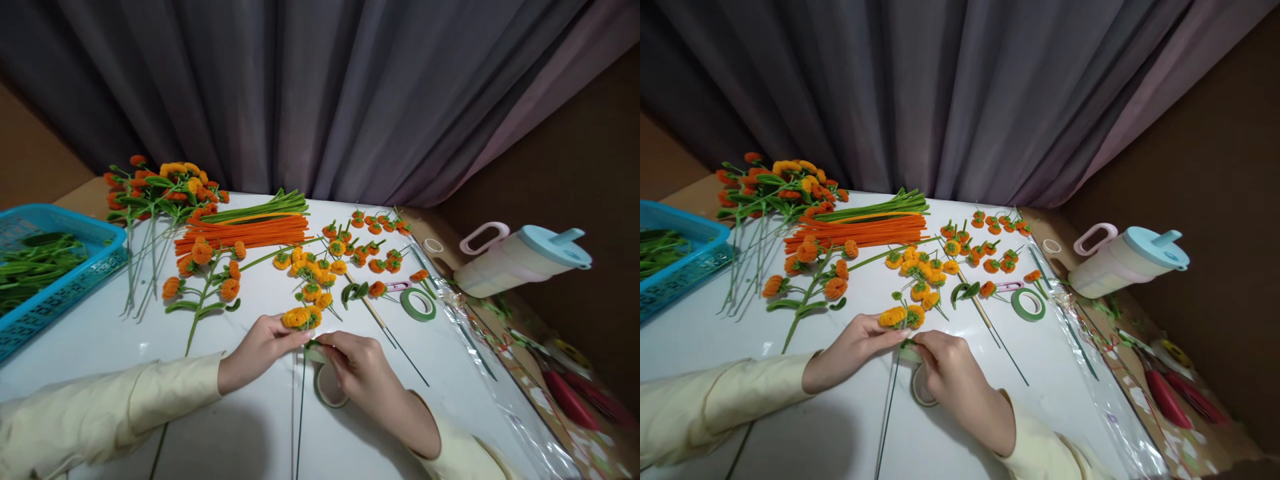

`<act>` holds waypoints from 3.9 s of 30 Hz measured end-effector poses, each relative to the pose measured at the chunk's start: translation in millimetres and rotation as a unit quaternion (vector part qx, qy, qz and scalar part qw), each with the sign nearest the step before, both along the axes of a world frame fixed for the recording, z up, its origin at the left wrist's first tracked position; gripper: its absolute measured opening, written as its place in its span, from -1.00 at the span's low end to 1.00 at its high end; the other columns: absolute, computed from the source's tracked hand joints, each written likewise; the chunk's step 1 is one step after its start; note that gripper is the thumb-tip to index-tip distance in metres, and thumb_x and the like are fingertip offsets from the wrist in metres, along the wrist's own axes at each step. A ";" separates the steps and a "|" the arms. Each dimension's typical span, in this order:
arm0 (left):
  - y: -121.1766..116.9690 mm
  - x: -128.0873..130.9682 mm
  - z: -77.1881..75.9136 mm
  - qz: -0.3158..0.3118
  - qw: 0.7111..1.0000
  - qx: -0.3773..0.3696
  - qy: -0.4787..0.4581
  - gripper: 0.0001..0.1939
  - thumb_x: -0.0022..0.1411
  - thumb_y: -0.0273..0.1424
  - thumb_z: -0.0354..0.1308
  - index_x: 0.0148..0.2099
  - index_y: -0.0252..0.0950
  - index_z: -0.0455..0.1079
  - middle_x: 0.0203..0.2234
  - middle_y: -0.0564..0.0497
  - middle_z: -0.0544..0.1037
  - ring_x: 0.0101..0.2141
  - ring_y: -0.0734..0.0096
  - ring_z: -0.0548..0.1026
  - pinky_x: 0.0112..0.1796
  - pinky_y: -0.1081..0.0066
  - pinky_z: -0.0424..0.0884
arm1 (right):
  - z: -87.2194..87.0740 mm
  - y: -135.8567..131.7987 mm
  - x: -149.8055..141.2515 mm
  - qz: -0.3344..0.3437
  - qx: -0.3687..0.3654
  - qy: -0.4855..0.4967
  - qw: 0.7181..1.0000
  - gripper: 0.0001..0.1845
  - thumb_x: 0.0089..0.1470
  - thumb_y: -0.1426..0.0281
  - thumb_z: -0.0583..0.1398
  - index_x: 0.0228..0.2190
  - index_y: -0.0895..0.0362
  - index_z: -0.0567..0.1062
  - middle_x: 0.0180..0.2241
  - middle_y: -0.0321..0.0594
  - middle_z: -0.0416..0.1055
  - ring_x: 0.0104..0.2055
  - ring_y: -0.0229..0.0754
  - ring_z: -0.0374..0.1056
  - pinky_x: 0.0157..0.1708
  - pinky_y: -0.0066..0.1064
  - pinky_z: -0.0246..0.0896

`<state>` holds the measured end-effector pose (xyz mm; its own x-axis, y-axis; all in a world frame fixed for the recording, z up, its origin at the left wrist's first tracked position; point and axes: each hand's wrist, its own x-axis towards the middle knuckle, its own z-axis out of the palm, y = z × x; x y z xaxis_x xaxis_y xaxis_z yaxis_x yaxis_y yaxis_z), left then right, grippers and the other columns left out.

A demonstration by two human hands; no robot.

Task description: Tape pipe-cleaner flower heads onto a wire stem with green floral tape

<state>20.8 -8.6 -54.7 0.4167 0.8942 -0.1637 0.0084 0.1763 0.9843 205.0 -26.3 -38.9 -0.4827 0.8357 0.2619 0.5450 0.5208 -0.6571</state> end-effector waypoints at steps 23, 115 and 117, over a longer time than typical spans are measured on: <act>4.8 -1.6 -8.8 -0.052 0.999 0.004 0.013 -0.75 0.14 -0.27 0.17 -0.32 -0.41 0.44 -0.41 -0.01 0.50 -0.33 0.37 0.40 -0.24 0.39 0.34 | -0.4 -1.1 4.3 0.020 -0.036 -0.026 0.999 -0.70 0.01 0.68 0.04 -0.39 0.18 0.51 -0.51 -0.21 0.46 -0.51 -0.26 0.33 -0.48 -0.51 0.16; 55.4 -16.3 54.2 -0.257 0.937 0.028 0.237 -0.73 -0.01 -0.19 0.26 -0.39 -0.31 0.53 -0.65 0.13 0.38 -0.58 0.53 0.22 -0.55 0.54 0.09 | 4.6 2.1 -4.7 -0.011 -0.056 0.086 0.995 -0.81 0.11 0.48 0.13 -0.40 0.15 0.56 -0.51 -0.20 0.53 -0.56 -0.28 0.36 -0.54 -0.53 0.19; 55.6 -16.3 53.8 -0.254 0.937 0.025 0.239 -0.74 -0.02 -0.20 0.27 -0.38 -0.31 0.54 -0.65 0.13 0.39 -0.58 0.53 0.22 -0.55 0.54 0.10 | 4.7 2.7 -4.9 -0.009 -0.064 0.086 0.994 -0.82 0.10 0.48 0.13 -0.39 0.15 0.56 -0.52 -0.21 0.53 -0.57 -0.28 0.36 -0.55 -0.54 0.19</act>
<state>4.5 47.0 -0.9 0.6800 0.6120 -0.4038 0.5207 -0.0153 0.8536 200.1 -23.6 -34.3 -0.4246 0.8754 0.2310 0.4273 0.4187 -0.8013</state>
